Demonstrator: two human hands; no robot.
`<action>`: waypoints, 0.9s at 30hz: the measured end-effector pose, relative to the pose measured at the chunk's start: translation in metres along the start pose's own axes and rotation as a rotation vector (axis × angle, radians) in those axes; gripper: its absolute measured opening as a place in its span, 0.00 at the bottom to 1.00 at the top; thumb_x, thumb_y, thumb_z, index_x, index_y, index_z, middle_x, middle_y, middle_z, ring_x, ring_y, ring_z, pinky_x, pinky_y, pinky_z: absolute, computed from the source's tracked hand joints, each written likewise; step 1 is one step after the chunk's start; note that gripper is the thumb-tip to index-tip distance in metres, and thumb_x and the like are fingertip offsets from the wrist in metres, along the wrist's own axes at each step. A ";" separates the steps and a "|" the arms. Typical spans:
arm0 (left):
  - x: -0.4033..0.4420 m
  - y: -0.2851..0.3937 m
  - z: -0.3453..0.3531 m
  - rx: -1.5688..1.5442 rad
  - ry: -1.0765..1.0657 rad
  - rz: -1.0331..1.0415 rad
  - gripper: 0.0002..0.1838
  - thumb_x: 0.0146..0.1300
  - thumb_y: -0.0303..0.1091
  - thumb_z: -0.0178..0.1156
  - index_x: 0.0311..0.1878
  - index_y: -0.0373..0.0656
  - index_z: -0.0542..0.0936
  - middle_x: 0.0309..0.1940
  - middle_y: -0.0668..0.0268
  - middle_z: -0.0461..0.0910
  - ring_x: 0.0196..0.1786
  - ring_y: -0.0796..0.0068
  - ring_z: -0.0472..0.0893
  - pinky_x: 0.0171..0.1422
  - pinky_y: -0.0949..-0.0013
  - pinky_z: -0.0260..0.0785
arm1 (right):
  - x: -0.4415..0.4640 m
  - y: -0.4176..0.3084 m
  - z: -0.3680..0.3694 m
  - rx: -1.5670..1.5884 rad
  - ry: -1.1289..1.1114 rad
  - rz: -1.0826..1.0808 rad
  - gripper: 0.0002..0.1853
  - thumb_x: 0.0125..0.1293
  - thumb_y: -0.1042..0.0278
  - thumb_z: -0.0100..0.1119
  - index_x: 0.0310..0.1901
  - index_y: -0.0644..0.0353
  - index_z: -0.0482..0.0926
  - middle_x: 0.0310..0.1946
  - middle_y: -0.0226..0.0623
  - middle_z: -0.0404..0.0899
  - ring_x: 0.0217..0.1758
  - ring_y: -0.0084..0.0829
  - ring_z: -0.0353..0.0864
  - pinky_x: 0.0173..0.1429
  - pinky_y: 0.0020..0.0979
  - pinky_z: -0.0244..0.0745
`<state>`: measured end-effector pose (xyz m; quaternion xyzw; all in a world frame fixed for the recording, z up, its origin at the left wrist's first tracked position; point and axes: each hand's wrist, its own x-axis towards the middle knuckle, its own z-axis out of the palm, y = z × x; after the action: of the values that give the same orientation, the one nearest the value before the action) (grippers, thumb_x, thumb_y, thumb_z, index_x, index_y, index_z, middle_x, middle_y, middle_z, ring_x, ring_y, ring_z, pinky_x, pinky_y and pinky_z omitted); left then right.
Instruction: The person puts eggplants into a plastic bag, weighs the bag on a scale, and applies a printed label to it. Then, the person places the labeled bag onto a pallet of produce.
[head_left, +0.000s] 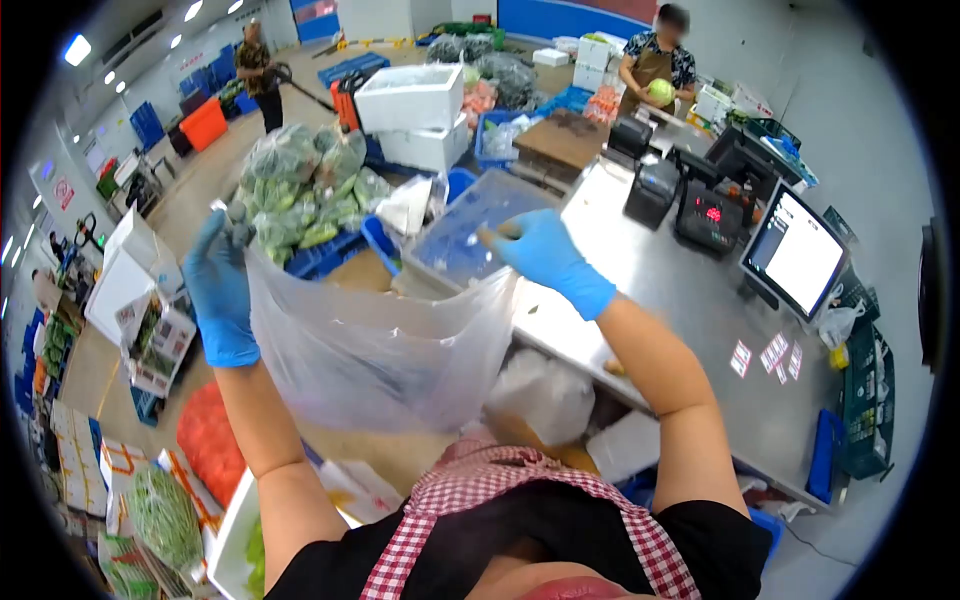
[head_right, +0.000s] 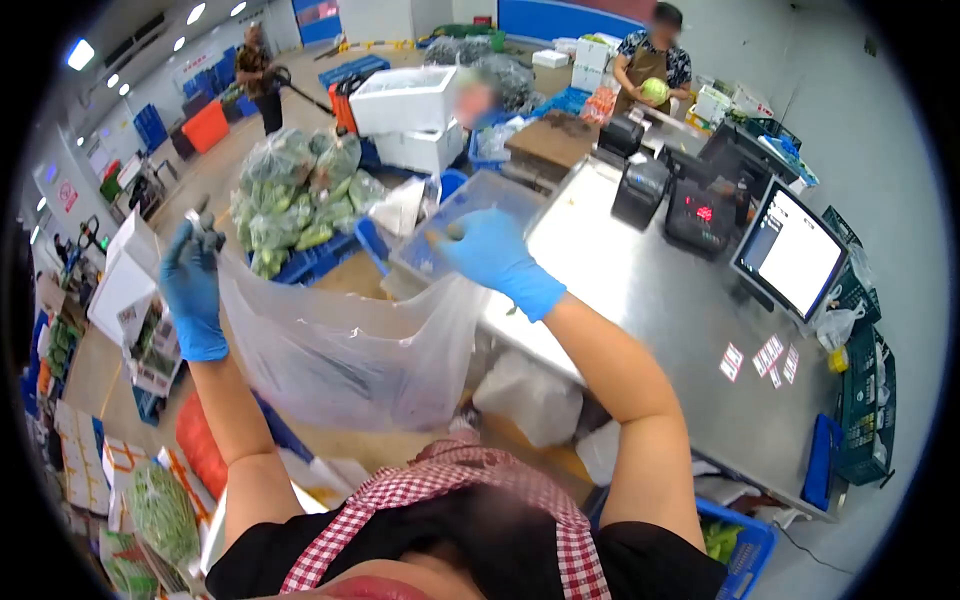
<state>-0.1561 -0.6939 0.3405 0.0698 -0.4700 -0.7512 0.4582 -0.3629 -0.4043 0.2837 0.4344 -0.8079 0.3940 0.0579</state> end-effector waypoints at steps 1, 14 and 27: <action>0.047 -0.022 -0.020 -0.030 -0.132 -0.043 0.20 0.59 0.30 0.49 0.54 0.30 0.68 0.38 0.59 0.77 0.35 0.71 0.74 0.46 0.72 0.67 | 0.033 0.019 0.008 -0.073 -0.089 0.098 0.20 0.54 0.48 0.54 0.25 0.59 0.81 0.23 0.45 0.78 0.27 0.44 0.78 0.35 0.37 0.71; 0.219 -0.193 0.080 -0.009 -0.405 -0.442 0.23 0.58 0.37 0.53 0.52 0.29 0.70 0.38 0.61 0.78 0.43 0.69 0.75 0.54 0.69 0.63 | 0.206 0.205 0.017 -0.225 -0.007 0.467 0.20 0.56 0.49 0.50 0.28 0.58 0.81 0.28 0.45 0.79 0.34 0.43 0.79 0.41 0.39 0.72; 0.245 -0.433 0.017 0.622 -0.425 -0.641 0.09 0.53 0.32 0.60 0.34 0.37 0.78 0.23 0.65 0.77 0.27 0.76 0.75 0.36 0.73 0.66 | 0.163 0.328 0.107 -0.643 -0.323 0.201 0.07 0.44 0.73 0.50 0.24 0.56 0.79 0.25 0.41 0.77 0.38 0.40 0.76 0.55 0.36 0.60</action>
<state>-0.5745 -0.8079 0.0964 0.1897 -0.7099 -0.6760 0.0556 -0.6820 -0.4823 0.0891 0.3692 -0.9277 0.0500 0.0241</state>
